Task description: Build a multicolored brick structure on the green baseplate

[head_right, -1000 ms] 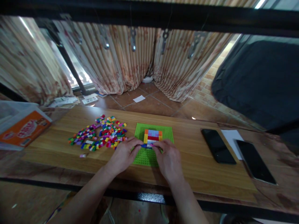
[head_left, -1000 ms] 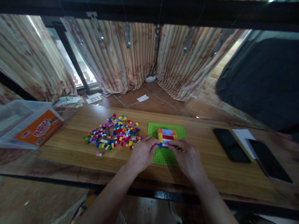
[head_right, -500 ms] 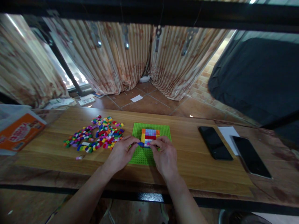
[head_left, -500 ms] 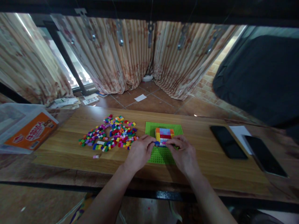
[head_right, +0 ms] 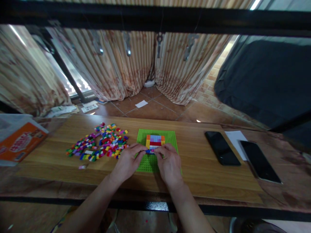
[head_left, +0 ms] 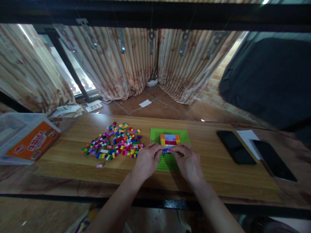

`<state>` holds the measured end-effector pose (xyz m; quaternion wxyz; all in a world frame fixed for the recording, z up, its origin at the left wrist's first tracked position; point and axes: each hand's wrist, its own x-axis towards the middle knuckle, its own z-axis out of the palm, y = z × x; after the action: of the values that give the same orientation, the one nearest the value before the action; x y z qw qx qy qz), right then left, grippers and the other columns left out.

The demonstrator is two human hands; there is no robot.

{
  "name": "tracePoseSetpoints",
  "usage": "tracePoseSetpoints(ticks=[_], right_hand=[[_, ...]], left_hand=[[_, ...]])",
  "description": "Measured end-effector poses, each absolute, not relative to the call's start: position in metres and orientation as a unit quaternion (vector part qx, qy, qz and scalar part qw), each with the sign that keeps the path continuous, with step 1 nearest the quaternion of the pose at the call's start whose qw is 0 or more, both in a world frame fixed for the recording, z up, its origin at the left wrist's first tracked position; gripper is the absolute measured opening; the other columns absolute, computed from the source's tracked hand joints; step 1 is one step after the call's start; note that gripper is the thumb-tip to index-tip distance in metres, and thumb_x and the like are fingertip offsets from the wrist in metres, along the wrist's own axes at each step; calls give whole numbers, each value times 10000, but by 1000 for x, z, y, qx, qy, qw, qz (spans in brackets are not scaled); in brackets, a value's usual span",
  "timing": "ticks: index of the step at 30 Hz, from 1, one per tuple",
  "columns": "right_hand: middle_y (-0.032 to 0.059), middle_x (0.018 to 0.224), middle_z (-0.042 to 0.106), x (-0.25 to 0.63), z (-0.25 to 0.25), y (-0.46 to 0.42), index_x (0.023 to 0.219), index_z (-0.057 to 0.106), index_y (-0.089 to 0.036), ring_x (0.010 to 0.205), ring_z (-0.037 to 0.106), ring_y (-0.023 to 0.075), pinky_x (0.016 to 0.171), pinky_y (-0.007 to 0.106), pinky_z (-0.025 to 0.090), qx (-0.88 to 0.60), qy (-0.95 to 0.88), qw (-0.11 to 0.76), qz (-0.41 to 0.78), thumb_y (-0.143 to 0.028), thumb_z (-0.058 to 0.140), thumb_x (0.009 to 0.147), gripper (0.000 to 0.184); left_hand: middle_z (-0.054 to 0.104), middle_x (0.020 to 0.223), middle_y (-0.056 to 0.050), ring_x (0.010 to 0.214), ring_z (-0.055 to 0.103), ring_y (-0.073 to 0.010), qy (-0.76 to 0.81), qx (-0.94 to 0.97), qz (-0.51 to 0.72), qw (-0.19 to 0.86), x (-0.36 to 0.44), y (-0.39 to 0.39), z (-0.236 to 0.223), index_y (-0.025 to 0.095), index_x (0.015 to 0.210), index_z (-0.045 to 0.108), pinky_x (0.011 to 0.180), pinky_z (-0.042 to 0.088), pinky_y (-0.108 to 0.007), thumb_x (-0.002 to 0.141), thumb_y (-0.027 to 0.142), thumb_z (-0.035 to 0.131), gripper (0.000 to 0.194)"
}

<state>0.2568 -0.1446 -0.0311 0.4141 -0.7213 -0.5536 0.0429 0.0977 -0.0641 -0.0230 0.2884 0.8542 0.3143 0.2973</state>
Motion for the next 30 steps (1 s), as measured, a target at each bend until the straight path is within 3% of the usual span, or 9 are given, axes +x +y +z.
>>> tracePoseSetpoints(ticks=[11, 15, 20, 30], right_hand=[[40, 845, 689, 260, -19, -147, 856, 745, -218, 723, 626, 167, 685, 300, 488, -722, -469, 498, 108, -341, 617, 851, 178], [84, 925, 706, 263, -21, -143, 967, 729, -179, 735, 617, 192, 711, 350, 496, -764, -384, 506, 114, -444, 627, 822, 318], [149, 1152, 676, 258, -31, -132, 1206, 626, -154, 1000, 633, 264, 890, 440, 479, -766, -366, 507, 151, -530, 640, 783, 566], [113, 1144, 663, 254, -50, -120, 1274, 555, -202, 1029, 613, 263, 917, 452, 475, -757, -404, 504, 95, -432, 666, 758, 576]], left_hand=[[704, 869, -23, 833, 662, -159, 344, 821, 336, 308, 109, -67, -22, 208, 883, 729, 771, 517, -293, 884, 116, 581, 175], [698, 803, -8, 765, 648, -142, 361, 776, 374, 356, 115, -66, -24, 194, 800, 721, 741, 517, -275, 818, 66, 627, 160], [689, 762, -5, 721, 644, -134, 372, 731, 390, 418, 122, -63, -30, 176, 762, 715, 692, 508, -252, 790, 55, 644, 143], [684, 771, -15, 769, 651, -143, 330, 783, 382, 364, 120, -59, -28, 183, 737, 713, 743, 509, -268, 841, 86, 619, 171]])
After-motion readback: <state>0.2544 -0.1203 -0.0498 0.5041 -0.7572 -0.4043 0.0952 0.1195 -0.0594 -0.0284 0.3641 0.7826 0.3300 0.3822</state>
